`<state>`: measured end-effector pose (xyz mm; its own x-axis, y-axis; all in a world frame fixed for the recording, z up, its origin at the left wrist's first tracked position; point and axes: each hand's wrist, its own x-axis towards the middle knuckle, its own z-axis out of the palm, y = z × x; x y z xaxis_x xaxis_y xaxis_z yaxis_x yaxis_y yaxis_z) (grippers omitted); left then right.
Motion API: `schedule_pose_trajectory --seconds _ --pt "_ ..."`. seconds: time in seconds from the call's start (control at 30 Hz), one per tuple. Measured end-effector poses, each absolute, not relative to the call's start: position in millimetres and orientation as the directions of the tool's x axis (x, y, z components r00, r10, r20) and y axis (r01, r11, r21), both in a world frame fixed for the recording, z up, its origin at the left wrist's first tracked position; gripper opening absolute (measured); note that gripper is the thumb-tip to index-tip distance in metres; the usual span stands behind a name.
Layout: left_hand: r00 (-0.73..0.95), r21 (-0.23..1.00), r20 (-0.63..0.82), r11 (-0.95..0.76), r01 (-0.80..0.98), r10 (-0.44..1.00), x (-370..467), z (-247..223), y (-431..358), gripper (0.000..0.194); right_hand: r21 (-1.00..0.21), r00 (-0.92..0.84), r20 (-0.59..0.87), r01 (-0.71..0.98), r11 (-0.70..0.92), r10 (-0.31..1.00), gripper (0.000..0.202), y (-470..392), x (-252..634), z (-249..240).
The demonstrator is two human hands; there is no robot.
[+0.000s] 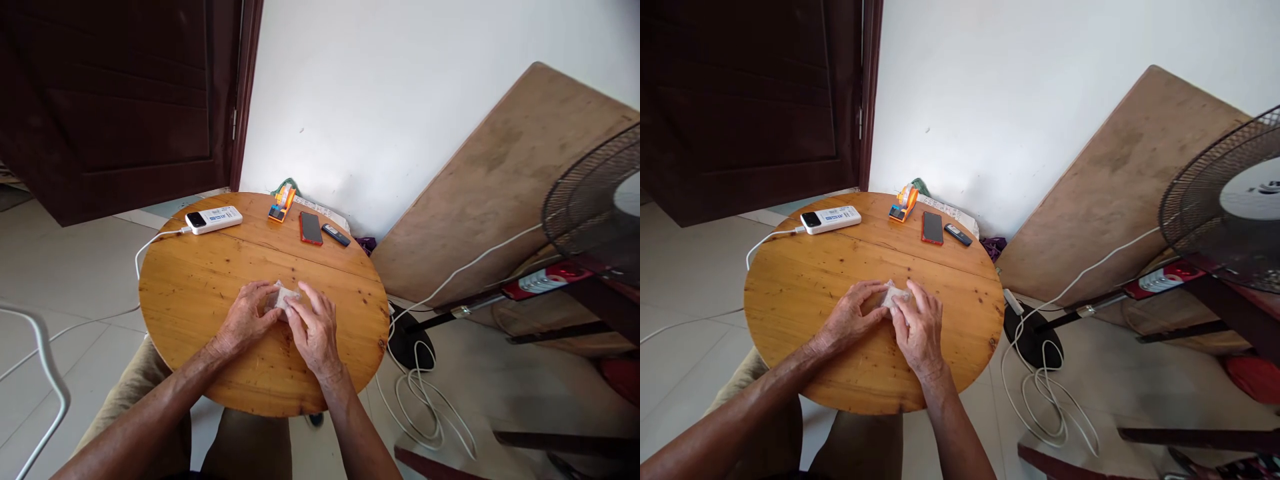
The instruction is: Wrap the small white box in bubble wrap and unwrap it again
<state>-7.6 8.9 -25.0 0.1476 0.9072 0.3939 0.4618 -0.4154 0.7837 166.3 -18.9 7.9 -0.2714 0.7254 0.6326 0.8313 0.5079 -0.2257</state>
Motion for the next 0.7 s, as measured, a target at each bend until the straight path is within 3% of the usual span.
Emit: schedule_pose_trajectory --seconds 0.17,0.53,0.7 --pt "0.137 0.773 0.426 -0.438 0.459 0.894 -7.1 -28.5 10.1 0.035 -0.209 -0.309 0.59 0.834 0.511 0.746 0.021 -23.2 163.5 9.0" --pt "0.172 0.834 0.4 -0.436 0.338 0.9 -12.7 -30.5 11.0 0.049 -0.41 -0.141 0.616 0.783 0.469 0.775 0.019 -19.3 171.0 0.0" --pt "0.149 0.875 0.364 -0.393 0.283 0.919 -13.6 -30.1 13.2 0.048 -0.316 -0.24 0.587 0.811 0.492 0.773 0.032 -17.9 169.3 -1.4"
